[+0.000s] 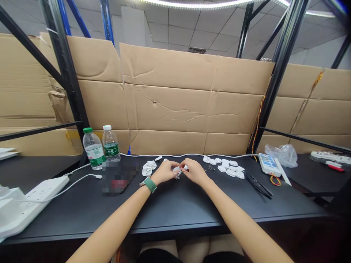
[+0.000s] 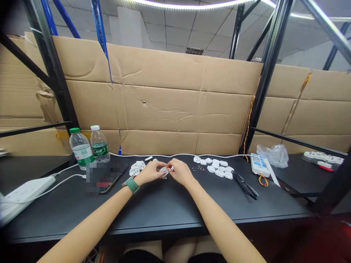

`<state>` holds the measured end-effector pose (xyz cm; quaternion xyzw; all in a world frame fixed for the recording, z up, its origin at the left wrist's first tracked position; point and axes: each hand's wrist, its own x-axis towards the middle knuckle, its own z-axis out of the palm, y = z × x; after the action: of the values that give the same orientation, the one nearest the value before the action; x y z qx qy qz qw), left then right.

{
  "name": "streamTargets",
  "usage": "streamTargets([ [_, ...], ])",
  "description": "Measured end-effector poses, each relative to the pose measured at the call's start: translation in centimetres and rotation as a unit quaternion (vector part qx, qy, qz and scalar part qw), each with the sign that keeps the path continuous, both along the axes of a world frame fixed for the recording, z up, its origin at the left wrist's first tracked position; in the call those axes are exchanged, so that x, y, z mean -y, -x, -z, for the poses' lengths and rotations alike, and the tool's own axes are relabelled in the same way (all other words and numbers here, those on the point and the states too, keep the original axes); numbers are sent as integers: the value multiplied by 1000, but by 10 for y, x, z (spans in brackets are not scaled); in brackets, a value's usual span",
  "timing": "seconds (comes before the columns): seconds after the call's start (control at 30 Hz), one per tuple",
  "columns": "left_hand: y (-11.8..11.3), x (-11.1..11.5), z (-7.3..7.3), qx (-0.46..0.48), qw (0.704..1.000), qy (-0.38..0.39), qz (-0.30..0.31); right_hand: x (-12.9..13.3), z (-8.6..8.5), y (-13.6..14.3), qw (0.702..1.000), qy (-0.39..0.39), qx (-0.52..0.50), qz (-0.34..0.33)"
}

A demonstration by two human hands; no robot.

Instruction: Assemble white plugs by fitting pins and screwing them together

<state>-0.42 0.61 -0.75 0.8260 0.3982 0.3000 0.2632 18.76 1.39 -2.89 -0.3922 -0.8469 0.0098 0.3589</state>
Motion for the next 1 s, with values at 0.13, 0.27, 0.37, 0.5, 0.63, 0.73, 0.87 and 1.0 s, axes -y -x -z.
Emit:
streamTargets([
  [0.13,1,-1,2,-2,1000,-4,4,0,0,0,1000,-3,18,15],
  [0.27,0,-4,5,4,1000,14,2,1,0,0,999,-9,37,26],
  [0.37,0,-4,5,19,999,27,6,1,-1,0,998,-19,45,33],
  [0.5,1,-2,2,16,1000,26,3,2,-1,1,998,-26,52,28],
  [0.63,1,-1,0,-11,1000,5,-4,2,0,1,998,-26,61,19],
  [0.73,0,-1,0,-8,1000,8,4,2,0,1,997,-24,67,18],
  [0.87,0,-1,0,0,1000,22,10,3,-1,0,997,-22,68,15],
  [1.0,0,-1,0,-22,1000,3,4,3,-1,0,998,-24,63,-1],
])
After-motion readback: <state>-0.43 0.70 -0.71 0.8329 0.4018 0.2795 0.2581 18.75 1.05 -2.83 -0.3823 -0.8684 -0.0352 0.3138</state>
